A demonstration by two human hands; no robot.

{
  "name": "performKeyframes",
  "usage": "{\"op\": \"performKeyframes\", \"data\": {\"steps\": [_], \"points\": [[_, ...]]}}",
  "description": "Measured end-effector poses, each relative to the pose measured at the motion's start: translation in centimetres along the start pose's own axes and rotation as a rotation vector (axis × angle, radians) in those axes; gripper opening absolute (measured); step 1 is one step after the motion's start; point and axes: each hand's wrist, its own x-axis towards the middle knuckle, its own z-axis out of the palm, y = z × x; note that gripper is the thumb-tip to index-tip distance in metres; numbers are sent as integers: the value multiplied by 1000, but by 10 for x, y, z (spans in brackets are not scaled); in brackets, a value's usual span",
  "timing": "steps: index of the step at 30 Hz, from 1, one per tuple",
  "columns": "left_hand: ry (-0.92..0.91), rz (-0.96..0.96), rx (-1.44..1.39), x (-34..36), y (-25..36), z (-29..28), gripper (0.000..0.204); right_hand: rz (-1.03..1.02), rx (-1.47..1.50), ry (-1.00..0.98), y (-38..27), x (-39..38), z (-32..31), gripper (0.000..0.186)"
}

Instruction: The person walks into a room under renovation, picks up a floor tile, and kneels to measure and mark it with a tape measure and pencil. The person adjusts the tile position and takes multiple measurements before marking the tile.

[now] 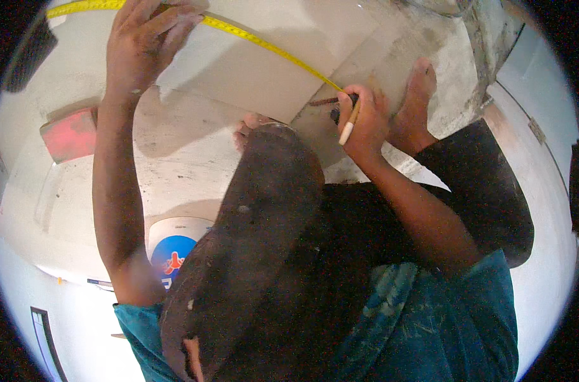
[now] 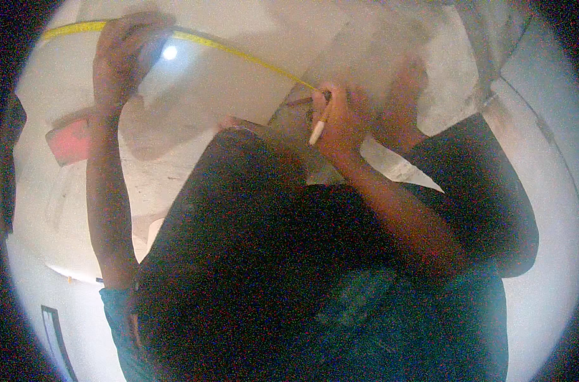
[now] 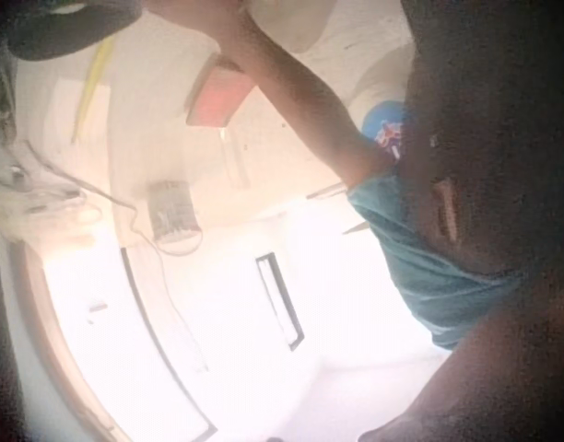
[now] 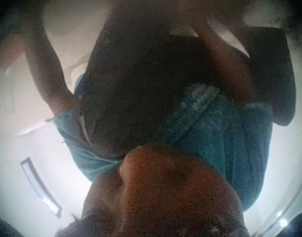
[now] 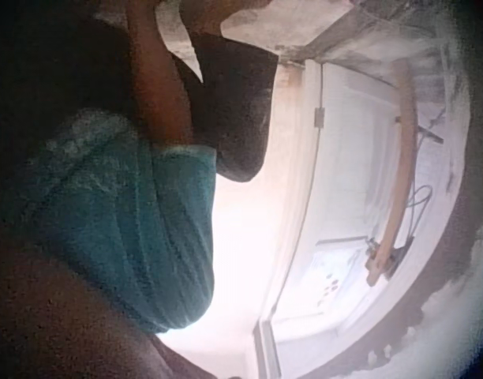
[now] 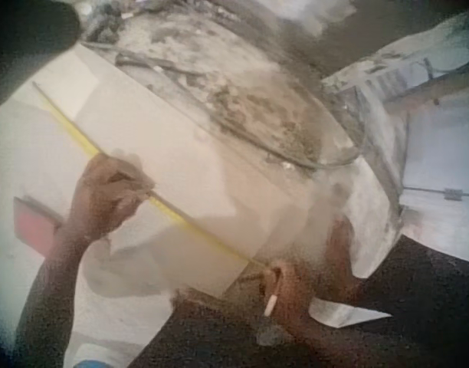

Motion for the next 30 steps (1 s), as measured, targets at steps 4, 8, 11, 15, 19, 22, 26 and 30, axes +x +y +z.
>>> {"op": "performKeyframes", "data": {"steps": [4,8,11,15,19,22,26,30], "points": [[60,40,5,-6,-1,13,39,-28,8,31,10,3,6,16],[46,-7,8,-8,3,23,37,-11,36,32,18,-1,9,17],[55,29,84,-10,1,33,34,-14,42,37,20,-4,11,17],[130,23,24,-15,-7,42,30,3,87,15,17,-1,10,16],[46,-3,139,-12,-6,36,26,10,102,-2,12,4,7,17],[65,30,181,-1,9,28,22,-1,92,9,12,6,5,18],[170,-91,-1,15,36,19,8,-27,50,16,13,7,5,18],[201,-51,-12,22,41,15,6,-24,88,36,13,9,7,17]]}}
